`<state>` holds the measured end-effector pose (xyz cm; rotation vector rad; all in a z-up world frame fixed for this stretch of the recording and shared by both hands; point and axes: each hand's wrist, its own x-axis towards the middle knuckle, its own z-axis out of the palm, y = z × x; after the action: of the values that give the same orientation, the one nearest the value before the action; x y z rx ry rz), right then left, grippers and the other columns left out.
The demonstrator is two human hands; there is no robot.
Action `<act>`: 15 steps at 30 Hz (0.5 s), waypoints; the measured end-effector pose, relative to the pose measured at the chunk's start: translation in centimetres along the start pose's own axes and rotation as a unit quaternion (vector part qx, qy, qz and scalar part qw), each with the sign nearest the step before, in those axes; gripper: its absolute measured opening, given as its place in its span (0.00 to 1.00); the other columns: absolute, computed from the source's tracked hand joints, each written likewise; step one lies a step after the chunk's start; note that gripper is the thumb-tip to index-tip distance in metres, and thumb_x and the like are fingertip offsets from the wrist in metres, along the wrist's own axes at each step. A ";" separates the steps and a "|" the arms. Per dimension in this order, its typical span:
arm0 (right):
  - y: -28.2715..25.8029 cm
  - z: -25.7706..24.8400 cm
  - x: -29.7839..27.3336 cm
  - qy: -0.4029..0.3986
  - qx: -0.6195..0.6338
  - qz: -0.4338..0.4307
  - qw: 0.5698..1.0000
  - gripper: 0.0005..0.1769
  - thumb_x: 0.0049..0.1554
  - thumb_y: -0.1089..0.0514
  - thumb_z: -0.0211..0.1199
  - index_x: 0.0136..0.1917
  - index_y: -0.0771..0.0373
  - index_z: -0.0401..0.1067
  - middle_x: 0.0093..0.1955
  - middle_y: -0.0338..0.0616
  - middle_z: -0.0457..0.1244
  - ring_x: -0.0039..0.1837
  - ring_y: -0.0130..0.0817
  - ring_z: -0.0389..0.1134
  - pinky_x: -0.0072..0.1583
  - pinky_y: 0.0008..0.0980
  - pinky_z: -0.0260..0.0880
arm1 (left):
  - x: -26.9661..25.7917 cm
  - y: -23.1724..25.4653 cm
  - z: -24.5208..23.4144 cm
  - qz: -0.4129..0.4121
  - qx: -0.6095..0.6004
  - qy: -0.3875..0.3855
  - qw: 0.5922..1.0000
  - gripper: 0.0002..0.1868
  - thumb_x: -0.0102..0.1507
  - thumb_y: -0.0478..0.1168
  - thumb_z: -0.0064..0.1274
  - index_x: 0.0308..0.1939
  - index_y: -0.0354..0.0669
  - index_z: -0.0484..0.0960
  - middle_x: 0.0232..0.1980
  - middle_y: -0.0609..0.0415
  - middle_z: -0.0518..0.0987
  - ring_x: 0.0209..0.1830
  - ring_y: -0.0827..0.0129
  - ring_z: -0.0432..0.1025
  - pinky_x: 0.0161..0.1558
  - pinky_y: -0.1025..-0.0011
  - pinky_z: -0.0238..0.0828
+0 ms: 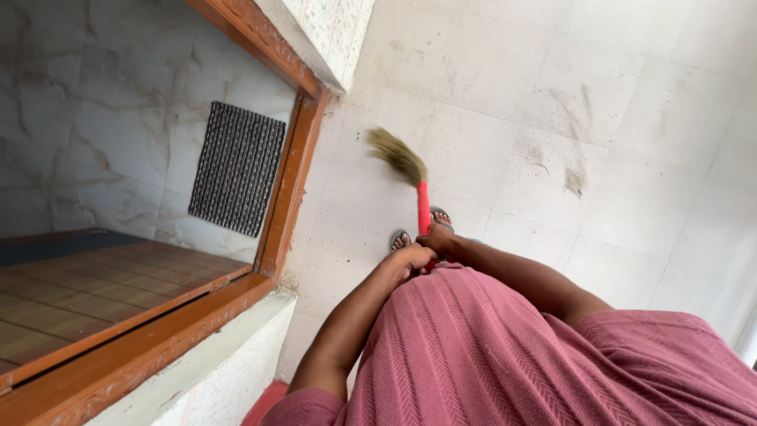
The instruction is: The person sweeps the tiled floor of an outdoor balcony using a broom, gathering dust and debris and moving it across the surface.
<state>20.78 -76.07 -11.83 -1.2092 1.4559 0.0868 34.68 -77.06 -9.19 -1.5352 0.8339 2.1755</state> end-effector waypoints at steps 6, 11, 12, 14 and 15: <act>-1.3 -2.4 -6.1 0.189 0.258 0.115 0.941 0.32 0.58 0.49 0.67 0.64 0.76 0.62 0.47 0.60 0.69 0.46 0.41 0.72 0.42 0.39 0.73 | -3.3 4.1 1.8 0.019 0.131 -0.050 0.990 0.09 0.64 0.39 0.53 0.40 0.35 0.77 0.26 0.54 0.75 0.16 0.77 0.63 0.18 0.75 0.65; -4.2 -3.2 -12.3 0.314 0.326 0.031 0.891 0.48 0.55 0.52 0.70 0.75 0.72 0.43 0.47 0.60 0.68 0.43 0.38 0.73 0.40 0.38 0.75 | -7.2 5.9 3.4 0.118 0.204 -0.058 0.970 0.09 0.64 0.38 0.51 0.45 0.37 0.75 0.27 0.52 0.74 0.16 0.75 0.64 0.18 0.72 0.69; -4.8 -2.8 -13.3 0.315 0.357 0.039 0.879 0.51 0.54 0.53 0.69 0.77 0.70 0.40 0.46 0.60 0.68 0.43 0.37 0.73 0.40 0.38 0.76 | -7.2 5.5 3.3 0.123 0.218 -0.062 0.966 0.10 0.64 0.38 0.51 0.46 0.36 0.75 0.28 0.52 0.74 0.16 0.75 0.64 0.19 0.72 0.70; -6.0 -2.3 -14.7 0.311 0.402 0.048 0.860 0.51 0.55 0.53 0.68 0.79 0.68 0.40 0.43 0.59 0.67 0.40 0.37 0.71 0.38 0.37 0.73 | -6.6 4.3 2.9 0.158 0.270 -0.079 0.947 0.15 0.62 0.40 0.51 0.50 0.36 0.81 0.30 0.49 0.77 0.18 0.74 0.65 0.20 0.73 0.66; -6.4 -1.6 -15.2 0.304 0.417 0.053 0.855 0.49 0.56 0.53 0.68 0.79 0.67 0.44 0.42 0.58 0.66 0.38 0.38 0.68 0.36 0.37 0.69 | -6.1 3.2 2.4 0.173 0.293 -0.086 0.936 0.18 0.61 0.41 0.51 0.51 0.36 0.85 0.31 0.47 0.79 0.19 0.74 0.66 0.21 0.73 0.65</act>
<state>20.75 -70.88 3.94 -0.4251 1.8037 -0.8509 33.18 -77.66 -2.08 -0.9384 1.6074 1.9675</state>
